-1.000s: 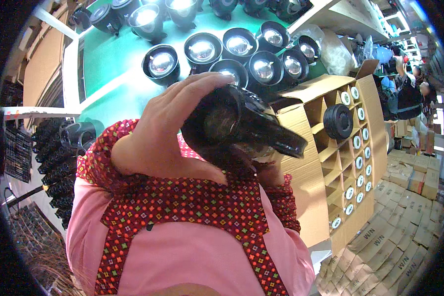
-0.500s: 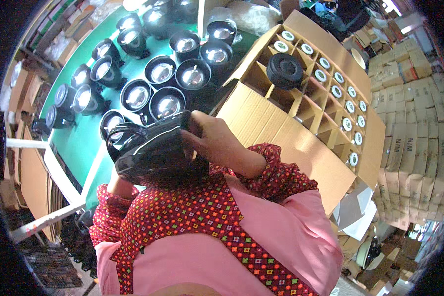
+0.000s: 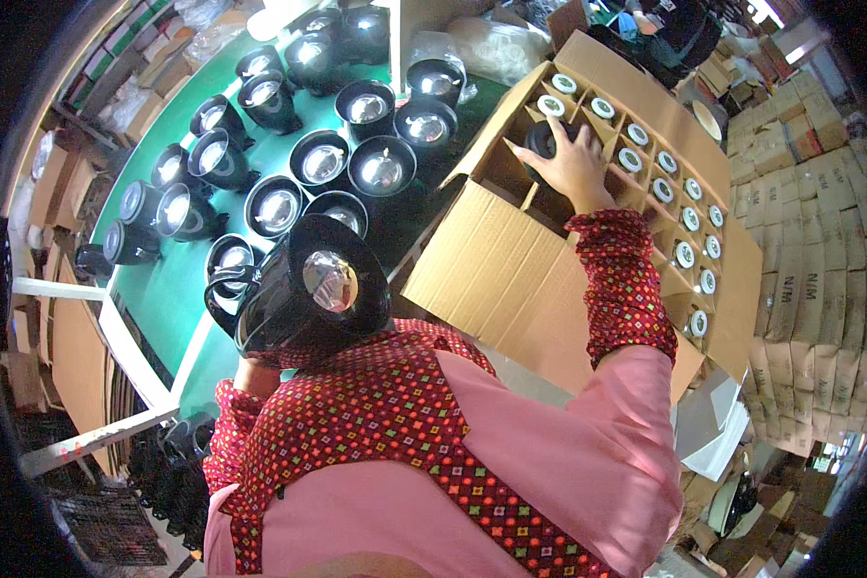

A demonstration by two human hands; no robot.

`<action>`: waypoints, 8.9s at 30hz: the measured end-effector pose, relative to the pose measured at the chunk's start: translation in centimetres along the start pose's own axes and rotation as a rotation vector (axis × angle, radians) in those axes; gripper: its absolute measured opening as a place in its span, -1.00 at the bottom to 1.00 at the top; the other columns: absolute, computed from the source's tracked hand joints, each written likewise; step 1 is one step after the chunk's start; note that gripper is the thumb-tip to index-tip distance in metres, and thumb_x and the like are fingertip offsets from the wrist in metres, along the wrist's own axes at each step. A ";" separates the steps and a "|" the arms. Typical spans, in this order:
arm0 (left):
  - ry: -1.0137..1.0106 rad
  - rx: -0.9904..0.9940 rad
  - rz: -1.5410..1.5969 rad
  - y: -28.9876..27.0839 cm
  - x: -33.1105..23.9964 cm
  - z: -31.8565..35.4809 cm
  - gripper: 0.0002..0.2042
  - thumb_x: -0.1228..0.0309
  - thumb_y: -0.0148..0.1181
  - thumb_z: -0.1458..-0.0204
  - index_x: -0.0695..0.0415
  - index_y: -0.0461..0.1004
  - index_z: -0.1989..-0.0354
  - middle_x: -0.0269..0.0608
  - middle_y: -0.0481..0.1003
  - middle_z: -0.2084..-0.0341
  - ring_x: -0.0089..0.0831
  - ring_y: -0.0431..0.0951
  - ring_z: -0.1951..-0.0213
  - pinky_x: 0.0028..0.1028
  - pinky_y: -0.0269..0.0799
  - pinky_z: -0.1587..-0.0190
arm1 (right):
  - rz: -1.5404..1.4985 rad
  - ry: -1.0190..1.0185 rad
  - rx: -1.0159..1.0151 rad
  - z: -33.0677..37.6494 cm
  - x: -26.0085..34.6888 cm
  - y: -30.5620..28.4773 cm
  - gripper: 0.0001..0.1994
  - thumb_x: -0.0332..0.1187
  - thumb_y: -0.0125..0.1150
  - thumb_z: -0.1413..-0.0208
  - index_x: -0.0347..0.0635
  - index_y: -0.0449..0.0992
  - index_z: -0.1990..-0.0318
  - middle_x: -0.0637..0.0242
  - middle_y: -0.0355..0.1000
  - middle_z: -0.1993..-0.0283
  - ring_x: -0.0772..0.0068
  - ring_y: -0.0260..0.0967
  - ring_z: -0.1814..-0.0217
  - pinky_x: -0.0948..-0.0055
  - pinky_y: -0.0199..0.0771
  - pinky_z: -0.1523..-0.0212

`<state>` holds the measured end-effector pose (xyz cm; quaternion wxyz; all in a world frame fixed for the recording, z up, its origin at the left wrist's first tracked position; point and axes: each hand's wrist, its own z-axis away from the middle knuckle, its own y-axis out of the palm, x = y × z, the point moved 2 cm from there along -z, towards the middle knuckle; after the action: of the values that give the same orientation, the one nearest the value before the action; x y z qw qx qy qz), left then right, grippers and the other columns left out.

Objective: The person repeatedly picks up black pots from a green table, places white circular inserts into them, and then places the assembled units into a cardboard box. The person handles the items one at a time throughout the clip.

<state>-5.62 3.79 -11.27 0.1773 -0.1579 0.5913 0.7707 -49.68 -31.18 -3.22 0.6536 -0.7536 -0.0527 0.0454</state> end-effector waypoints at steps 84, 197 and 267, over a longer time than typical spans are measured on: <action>0.532 0.153 -0.284 2.6 -5.7 4.1 -0.53 0.38 0.23 -0.32 0.29 0.38 -0.36 -0.05 0.47 -0.27 -0.25 0.54 -0.19 -0.25 0.50 -0.28 | -1.639 -1.347 0.008 13.5 27.5 -9.7 -0.13 0.20 0.09 -0.38 -0.16 -0.06 -0.60 -0.23 -0.06 -0.59 -0.07 0.10 -0.59 0.01 0.24 -0.49; -0.007 -0.222 -0.017 10.2 -0.3 8.3 -0.38 -0.08 -0.07 -0.40 0.24 0.42 -0.32 0.01 0.59 -0.16 -0.16 0.63 -0.12 -0.14 0.51 -0.25 | -1.371 -1.352 -0.328 19.1 21.7 -13.3 -0.59 0.23 0.35 0.00 0.43 0.65 0.02 -0.11 0.36 -0.27 -0.25 0.23 -0.29 -0.10 0.36 -0.19; 0.573 -1.326 -0.648 -52.3 -42.2 -3.4 -0.49 0.10 0.57 -0.01 0.24 0.60 0.02 -0.10 0.63 0.19 -0.29 0.63 0.23 -0.22 0.61 0.18 | -0.633 -0.251 0.302 15.0 27.2 -3.8 -0.72 -0.32 0.42 -0.15 -0.25 0.64 0.03 0.15 0.58 0.20 0.21 0.57 0.16 0.28 0.55 0.09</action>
<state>56.00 9.27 -37.73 0.1028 -0.5873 -0.0442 0.8016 -24.88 -12.19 -1.60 0.7275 -0.5837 -0.3555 -0.0594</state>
